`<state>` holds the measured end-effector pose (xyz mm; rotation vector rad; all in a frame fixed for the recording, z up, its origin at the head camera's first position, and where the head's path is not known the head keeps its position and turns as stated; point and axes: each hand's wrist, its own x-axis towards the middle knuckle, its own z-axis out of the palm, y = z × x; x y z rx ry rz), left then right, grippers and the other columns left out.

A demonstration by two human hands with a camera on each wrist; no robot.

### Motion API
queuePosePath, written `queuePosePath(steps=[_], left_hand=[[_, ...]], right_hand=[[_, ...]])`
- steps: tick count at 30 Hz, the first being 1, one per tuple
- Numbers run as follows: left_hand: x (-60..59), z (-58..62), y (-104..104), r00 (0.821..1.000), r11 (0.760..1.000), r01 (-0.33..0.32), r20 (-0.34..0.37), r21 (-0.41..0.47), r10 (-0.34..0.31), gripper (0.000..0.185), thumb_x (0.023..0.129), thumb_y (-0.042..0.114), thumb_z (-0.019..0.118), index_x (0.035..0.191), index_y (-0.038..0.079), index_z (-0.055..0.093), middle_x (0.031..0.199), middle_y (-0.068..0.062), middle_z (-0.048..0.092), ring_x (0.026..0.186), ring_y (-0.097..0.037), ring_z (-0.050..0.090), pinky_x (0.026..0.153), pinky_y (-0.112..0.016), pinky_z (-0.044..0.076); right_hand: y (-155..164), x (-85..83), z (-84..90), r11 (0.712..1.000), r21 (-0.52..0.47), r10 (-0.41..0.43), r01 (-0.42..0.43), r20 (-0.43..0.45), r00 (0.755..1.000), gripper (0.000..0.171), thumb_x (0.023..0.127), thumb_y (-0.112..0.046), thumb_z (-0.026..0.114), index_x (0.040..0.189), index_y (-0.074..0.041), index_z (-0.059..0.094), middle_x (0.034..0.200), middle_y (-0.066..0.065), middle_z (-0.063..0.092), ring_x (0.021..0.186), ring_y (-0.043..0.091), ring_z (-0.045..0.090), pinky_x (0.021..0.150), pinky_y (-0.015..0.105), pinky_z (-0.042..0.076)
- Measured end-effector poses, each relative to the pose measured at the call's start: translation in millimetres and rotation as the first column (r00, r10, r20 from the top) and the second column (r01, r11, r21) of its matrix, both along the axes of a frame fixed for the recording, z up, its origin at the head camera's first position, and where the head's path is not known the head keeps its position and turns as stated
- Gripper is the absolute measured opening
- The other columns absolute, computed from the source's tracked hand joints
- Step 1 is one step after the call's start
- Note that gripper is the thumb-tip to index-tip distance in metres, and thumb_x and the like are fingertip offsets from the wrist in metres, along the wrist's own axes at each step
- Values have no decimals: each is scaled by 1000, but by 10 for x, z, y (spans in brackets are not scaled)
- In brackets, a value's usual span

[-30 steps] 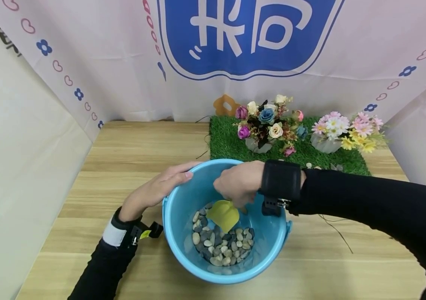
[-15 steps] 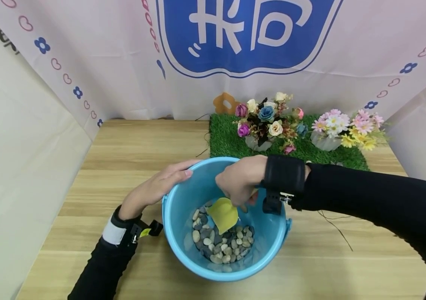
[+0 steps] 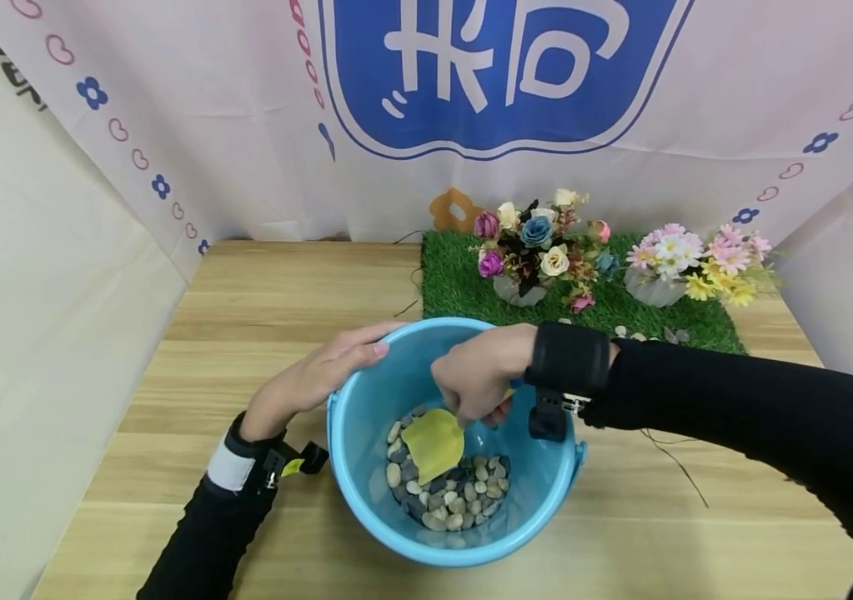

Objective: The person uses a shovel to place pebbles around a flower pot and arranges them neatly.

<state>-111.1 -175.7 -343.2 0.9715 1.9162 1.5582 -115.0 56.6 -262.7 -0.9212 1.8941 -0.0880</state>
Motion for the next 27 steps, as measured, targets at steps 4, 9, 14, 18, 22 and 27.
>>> queuePosePath(steps=[4,9,14,18,22,27], left_hand=[[1,8,-2,1000,1000,0,3,5,0,51,110,21,32,156,1,34,141,-24,54,111,-44,65,80,-46,61],[-1,19,-2,1000,1000,5,7,6,-5,51,110,21,31,156,1,34,139,-24,55,108,-44,66,77,-46,62],[0,11,6,1000,1000,2,19,0,-2,51,110,21,32,157,3,34,141,-22,54,108,-43,66,77,-46,62],[0,3,14,1000,1000,6,26,9,-6,51,110,21,31,157,3,34,142,-22,53,110,-44,65,78,-46,62],[-5,-3,20,1000,1000,10,24,11,-11,51,110,21,31,157,3,34,142,-22,53,110,-44,65,78,-47,62],[-9,-3,18,1000,1000,10,23,12,-11,50,110,21,31,156,3,35,141,-22,54,110,-44,65,78,-47,62]], right_hand=[[28,-34,-28,999,-36,-3,6,82,997,41,103,-12,62,64,-10,72,61,5,66,52,15,59,52,25,48],[20,-72,-35,997,-70,33,-28,81,996,40,103,-12,62,66,-12,75,62,4,67,53,15,60,52,25,49],[3,-93,-55,993,-73,98,-92,73,993,43,104,-13,61,62,-9,69,61,3,66,52,14,59,50,23,46],[13,-118,-72,990,-85,118,-109,112,987,45,104,-12,60,59,-9,64,61,3,65,53,14,59,50,23,44],[28,-143,-89,989,-105,117,-101,151,982,46,104,-11,59,58,-9,61,60,4,64,52,14,57,50,23,43],[21,-164,-99,985,-149,115,-90,171,979,40,104,-11,60,66,-10,72,63,5,67,52,14,58,52,24,48]])
